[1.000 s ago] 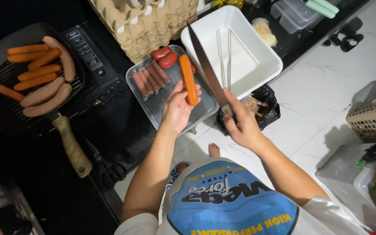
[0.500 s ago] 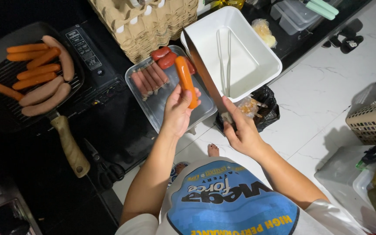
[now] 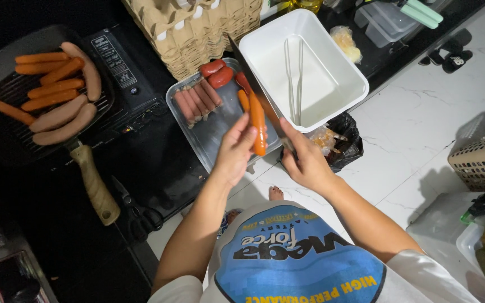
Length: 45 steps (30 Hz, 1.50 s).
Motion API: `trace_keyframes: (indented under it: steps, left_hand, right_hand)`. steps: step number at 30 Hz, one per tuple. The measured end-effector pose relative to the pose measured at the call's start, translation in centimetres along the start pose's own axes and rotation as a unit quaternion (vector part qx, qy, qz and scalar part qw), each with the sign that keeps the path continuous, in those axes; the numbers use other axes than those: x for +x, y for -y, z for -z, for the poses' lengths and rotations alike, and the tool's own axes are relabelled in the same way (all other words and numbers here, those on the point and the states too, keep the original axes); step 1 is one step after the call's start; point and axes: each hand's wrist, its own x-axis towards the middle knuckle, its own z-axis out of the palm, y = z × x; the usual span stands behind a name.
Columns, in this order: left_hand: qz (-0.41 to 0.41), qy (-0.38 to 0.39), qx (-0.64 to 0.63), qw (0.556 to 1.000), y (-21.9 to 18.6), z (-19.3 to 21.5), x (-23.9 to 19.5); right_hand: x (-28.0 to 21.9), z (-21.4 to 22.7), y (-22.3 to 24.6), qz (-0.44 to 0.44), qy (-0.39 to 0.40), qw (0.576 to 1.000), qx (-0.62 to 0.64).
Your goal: Cutting sausages with scissors and a knife and placing them on a grill pan
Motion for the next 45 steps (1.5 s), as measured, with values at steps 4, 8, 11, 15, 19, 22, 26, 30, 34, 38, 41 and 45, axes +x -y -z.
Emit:
trace_keyframes:
  steps: [4,8,11,15,19,22,26,30,34,38,41,45]
  left_hand:
    - [-0.004,-0.012,0.01,1.0,0.5,0.0,-0.3]
    - [-0.007,-0.043,0.007,0.999,1.0,0.1,-0.2]
    - [-0.013,-0.044,-0.004,0.999,2.0,0.2,0.0]
    - [-0.034,-0.06,-0.02,0.997,0.7,-0.1,0.3]
    - [-0.03,-0.066,-0.022,0.997,0.8,-0.7,0.2]
    - [-0.04,-0.084,-0.037,0.995,0.7,-1.0,0.5]
    - [-0.059,-0.1,-0.042,0.992,1.6,-1.0,1.4]
    - [-0.092,-0.128,-0.087,0.984,1.2,-1.3,2.0]
    - [-0.142,-0.159,-0.116,0.97,3.2,-0.2,3.8]
    - [-0.276,-0.282,-0.085,0.915,-3.1,4.0,2.1]
    - [-0.293,-0.369,0.119,0.874,-14.6,5.0,-6.5]
    - [-0.308,-0.464,0.347,0.754,-22.4,14.2,-9.2]
  right_hand:
    - [-0.4,-0.8,-1.7,-0.004,-0.002,1.0,0.009]
    - [-2.0,-2.0,-2.5,-0.011,0.002,1.0,0.017]
    - [-0.6,-1.5,-1.7,0.0,0.003,1.0,0.018]
    - [-0.6,-1.8,-1.5,-0.004,0.022,0.998,0.054]
    - [-0.4,-1.4,-1.3,0.002,0.017,0.999,0.034]
    - [-0.6,-1.5,-1.3,0.0,0.029,0.999,0.034]
    - [0.5,-0.8,-1.5,0.0,0.04,0.998,0.043]
    - [0.9,-0.8,-2.0,0.006,0.075,0.997,0.021]
    - [3.3,0.2,-0.7,0.019,0.093,0.994,0.053]
    - [4.3,0.5,-1.1,0.028,0.112,0.99,0.086]
    - [4.4,-1.2,-2.2,0.029,0.159,0.982,0.1]
    - [1.0,-4.3,-6.7,-0.029,0.274,0.961,-0.002]
